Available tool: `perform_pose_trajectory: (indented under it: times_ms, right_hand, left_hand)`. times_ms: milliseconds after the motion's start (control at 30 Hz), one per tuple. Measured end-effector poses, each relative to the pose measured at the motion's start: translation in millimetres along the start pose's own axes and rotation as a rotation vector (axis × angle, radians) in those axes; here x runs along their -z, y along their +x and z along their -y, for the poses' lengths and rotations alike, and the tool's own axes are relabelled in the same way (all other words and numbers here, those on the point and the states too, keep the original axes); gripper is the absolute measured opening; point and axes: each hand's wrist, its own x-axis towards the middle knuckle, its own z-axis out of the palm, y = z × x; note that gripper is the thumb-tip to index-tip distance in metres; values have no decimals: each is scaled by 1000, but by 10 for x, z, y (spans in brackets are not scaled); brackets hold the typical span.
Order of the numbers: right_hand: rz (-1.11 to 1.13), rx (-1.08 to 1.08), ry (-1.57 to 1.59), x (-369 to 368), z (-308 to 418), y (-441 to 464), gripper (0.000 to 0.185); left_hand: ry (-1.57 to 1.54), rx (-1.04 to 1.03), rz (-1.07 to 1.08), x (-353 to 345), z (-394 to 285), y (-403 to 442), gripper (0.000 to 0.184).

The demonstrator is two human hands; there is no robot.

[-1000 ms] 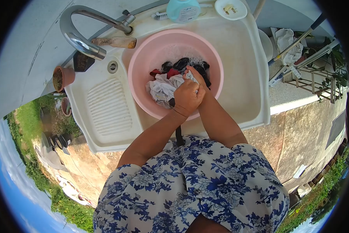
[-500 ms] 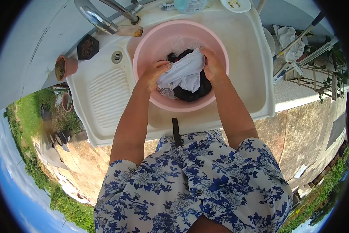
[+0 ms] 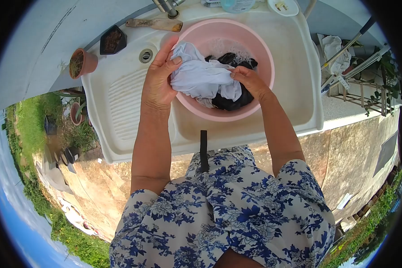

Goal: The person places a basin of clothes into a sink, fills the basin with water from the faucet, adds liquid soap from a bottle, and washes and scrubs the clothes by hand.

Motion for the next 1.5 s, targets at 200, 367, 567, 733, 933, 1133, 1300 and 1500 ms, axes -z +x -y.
perform_pose_trajectory:
  times_ms: [200, 367, 567, 733, 933, 1133, 1300, 1500]
  right_hand:
    - [41, 232, 1367, 42, -136, -99, 20]
    - [-7, -352, 1313, -452, -117, 34, 35]
    - [266, -285, 1597, -574, 164, -88, 43]
    - [44, -477, 1310, -789, 290, -140, 24]
    - [65, -183, 1383, -550, -204, 127, 26]
    - [-265, -427, 1266, -263, 689, 30, 22]
    - [-225, -130, 865, 49, 773, 152, 23]
    - [-578, 273, -738, 293, -485, 751, 28]
  left_hand:
    - [210, 108, -57, 429, 334, 138, 63]
    - [54, 209, -350, 150, 846, 272, 48]
    - [1466, -223, 193, -701, 1350, -169, 27]
    - [1544, -176, -533, 17, 1325, 578, 18]
    - [1204, -353, -372, -288, 1597, 426, 17]
    - [1218, -284, -395, -484, 1343, 765, 20]
    - [1076, -206, -532, 101, 1003, 1396, 27]
    - [1625, -168, -230, 1000, 1478, 1609, 41]
